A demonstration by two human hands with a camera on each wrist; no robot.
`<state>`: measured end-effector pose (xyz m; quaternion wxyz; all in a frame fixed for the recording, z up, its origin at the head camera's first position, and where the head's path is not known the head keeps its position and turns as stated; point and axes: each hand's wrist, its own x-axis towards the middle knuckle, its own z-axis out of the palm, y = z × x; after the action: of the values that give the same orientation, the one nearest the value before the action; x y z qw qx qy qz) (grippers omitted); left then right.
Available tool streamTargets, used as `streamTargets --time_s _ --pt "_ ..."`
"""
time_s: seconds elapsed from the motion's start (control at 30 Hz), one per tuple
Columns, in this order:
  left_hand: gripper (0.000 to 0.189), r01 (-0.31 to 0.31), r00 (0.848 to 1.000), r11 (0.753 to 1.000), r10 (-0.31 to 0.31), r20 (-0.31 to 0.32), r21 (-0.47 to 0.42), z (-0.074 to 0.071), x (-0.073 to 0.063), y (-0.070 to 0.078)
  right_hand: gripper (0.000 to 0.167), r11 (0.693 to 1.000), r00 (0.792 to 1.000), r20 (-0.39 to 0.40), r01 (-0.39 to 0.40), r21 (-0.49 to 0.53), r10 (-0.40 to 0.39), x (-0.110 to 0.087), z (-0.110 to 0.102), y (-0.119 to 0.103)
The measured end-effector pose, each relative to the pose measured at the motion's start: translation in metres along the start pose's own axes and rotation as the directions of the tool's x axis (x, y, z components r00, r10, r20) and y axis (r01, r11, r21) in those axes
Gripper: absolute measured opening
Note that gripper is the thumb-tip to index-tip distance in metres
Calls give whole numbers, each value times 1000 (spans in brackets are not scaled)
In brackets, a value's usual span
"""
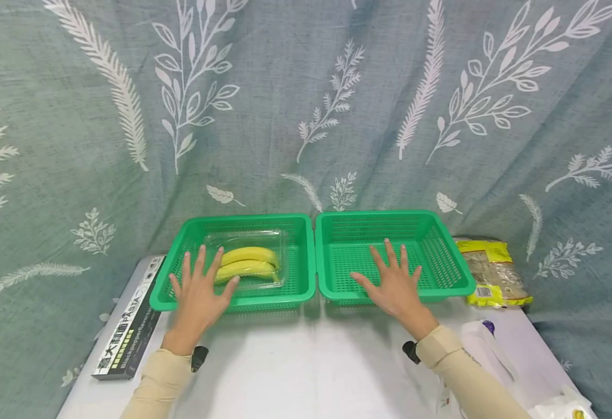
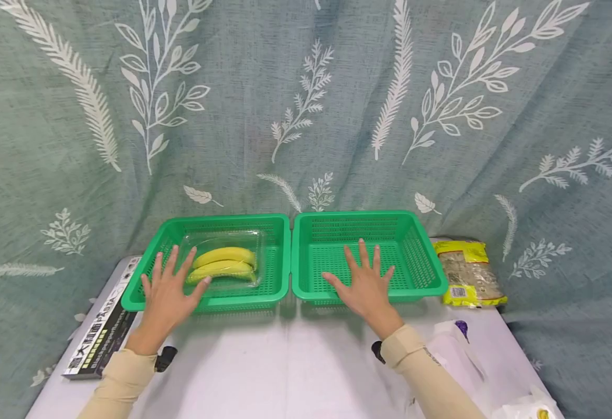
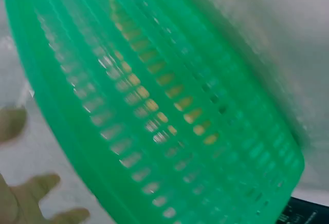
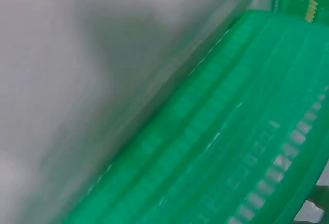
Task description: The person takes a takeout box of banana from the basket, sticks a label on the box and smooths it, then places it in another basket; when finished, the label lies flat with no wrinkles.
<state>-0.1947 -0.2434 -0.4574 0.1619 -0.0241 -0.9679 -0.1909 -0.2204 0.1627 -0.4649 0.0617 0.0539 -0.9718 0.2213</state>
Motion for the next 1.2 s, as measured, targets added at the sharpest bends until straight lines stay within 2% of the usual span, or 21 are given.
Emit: streamTargets --time_s 0.03,0.1,0.17,0.23,0.3,0.37,0.47,0.6,0.73,0.9,1.0,1.2 --pt "72 20 1000 1000 -21 -13 -24 -1 3 -4 83 998 999 -20 31 58 -30 0 0 -4" --pt "69 89 996 994 -89 2 -67 -3 10 -13 71 979 996 -49 83 189 -75 2 -1 -15" --pt "68 165 985 983 -161 54 -76 -6 18 -22 58 937 994 -52 110 331 -98 5 -1 -31" --pt "68 228 967 972 -218 132 -64 -6 24 -30 48 886 994 -20 103 452 -105 8 -1 -50" --pt "68 274 943 960 -258 210 -51 -5 29 -37 42 843 995 37 60 534 -95 12 1 -71" --pt "68 295 925 955 -275 262 -40 -4 33 -41 41 817 990 95 26 576 -99 16 5 -90" --pt "67 316 905 948 -291 309 -34 -1 37 -44 45 807 977 182 -15 591 -114 24 14 -116" --pt "63 323 898 946 -301 321 -16 2 41 -44 61 826 949 290 -60 560 -127 35 31 -141" --pt "62 327 897 945 -305 320 -16 3 42 -45 80 844 919 386 -145 516 -77 43 46 -155" --pt "62 322 903 946 -297 309 -29 7 43 -46 90 807 875 484 -269 526 -24 49 60 -163" --pt "61 318 905 948 -297 304 -19 7 43 -47 89 787 864 504 -298 540 -19 50 65 -164" --pt "61 309 907 951 -294 301 -2 6 41 -47 86 789 866 500 -292 540 -22 52 70 -167"
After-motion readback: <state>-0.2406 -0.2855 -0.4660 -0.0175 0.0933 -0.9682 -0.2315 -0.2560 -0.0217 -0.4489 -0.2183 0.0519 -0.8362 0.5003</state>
